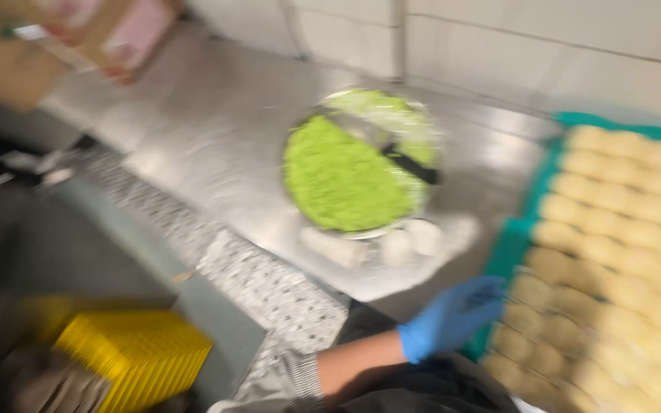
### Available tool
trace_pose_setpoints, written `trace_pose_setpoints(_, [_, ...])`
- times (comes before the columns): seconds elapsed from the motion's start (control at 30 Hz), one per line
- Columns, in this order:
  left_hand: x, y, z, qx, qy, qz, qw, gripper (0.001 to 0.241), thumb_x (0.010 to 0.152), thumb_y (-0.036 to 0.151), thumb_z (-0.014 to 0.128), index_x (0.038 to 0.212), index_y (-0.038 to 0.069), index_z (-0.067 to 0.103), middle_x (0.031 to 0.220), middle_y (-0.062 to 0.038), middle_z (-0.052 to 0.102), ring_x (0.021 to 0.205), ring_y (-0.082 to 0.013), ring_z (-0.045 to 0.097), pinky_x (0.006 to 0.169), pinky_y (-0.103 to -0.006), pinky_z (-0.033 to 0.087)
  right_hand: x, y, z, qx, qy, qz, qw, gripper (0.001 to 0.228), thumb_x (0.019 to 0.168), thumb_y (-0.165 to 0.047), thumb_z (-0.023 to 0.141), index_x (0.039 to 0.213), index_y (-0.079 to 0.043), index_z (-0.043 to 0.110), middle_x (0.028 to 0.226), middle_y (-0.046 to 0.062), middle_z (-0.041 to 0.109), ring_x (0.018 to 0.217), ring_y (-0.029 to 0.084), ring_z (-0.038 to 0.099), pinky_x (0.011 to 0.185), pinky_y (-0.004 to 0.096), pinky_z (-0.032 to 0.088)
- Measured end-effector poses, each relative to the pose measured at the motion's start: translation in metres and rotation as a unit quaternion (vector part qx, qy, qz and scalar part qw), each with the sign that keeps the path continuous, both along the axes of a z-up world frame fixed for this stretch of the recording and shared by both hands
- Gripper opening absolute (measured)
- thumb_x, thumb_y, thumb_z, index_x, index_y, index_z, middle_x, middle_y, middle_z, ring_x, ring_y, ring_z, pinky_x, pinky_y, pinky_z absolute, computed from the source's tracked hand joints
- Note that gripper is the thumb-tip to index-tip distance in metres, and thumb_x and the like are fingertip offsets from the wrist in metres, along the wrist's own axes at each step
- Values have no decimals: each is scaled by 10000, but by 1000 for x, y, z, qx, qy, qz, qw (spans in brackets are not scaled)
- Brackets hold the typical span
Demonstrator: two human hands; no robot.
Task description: Filling flattened dough with green paste and rolling them into buns to place in paper liners.
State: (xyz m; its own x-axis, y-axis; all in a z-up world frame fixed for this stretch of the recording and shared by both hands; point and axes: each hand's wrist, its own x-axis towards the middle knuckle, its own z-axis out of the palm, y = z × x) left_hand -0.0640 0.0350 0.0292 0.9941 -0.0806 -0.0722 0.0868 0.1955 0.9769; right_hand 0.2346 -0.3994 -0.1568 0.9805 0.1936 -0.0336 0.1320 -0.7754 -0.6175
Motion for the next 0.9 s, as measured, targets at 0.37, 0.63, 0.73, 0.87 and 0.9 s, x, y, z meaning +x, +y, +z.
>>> trace_pose_setpoints(0.37, [12,-16,14,-61,89,-94,990,469,1013,118,574,1459,-8,499,1328,-125,652,1247,-175,602,1081,-320,472,-194,-73,98,-111,33,-293,949,792,760,-504,818,1371,-22,675,1185,311,681,1088,460,659,933,527,524])
trace_pose_setpoints(0.63, [24,-28,18,-35,110,-102,988,473,1011,116,548,1468,1,502,1333,-133,662,1242,-186,607,1082,-322,458,-188,-45,97,-128,-98,-308,938,597,746,-349,907,1121,36,648,951,243,683,848,394,654,768,491,538])
trace_pose_setpoints(0.73, [25,-32,27,-18,107,-114,988,471,1014,117,544,1469,2,500,1335,-134,661,1258,-186,602,1095,-326,453,-196,-51,99,91,-97,-349,927,481,812,-228,896,1077,18,577,943,121,642,853,227,568,753,394,524])
trace_pose_setpoints(0.87, [33,-37,38,6,95,-119,988,482,1012,138,554,1472,6,497,1340,-146,657,1268,-198,603,1099,-341,456,-217,-35,169,214,-87,-402,886,391,853,-172,861,1065,-28,565,979,38,626,886,131,584,775,306,512])
trace_pose_setpoints(0.9, [34,-39,40,39,71,-126,989,499,1002,160,571,1473,12,497,1355,-152,651,1283,-212,604,1102,-353,457,-225,-28,183,223,-117,-398,882,353,894,-140,842,1067,-29,555,1032,50,612,931,131,579,815,297,515])
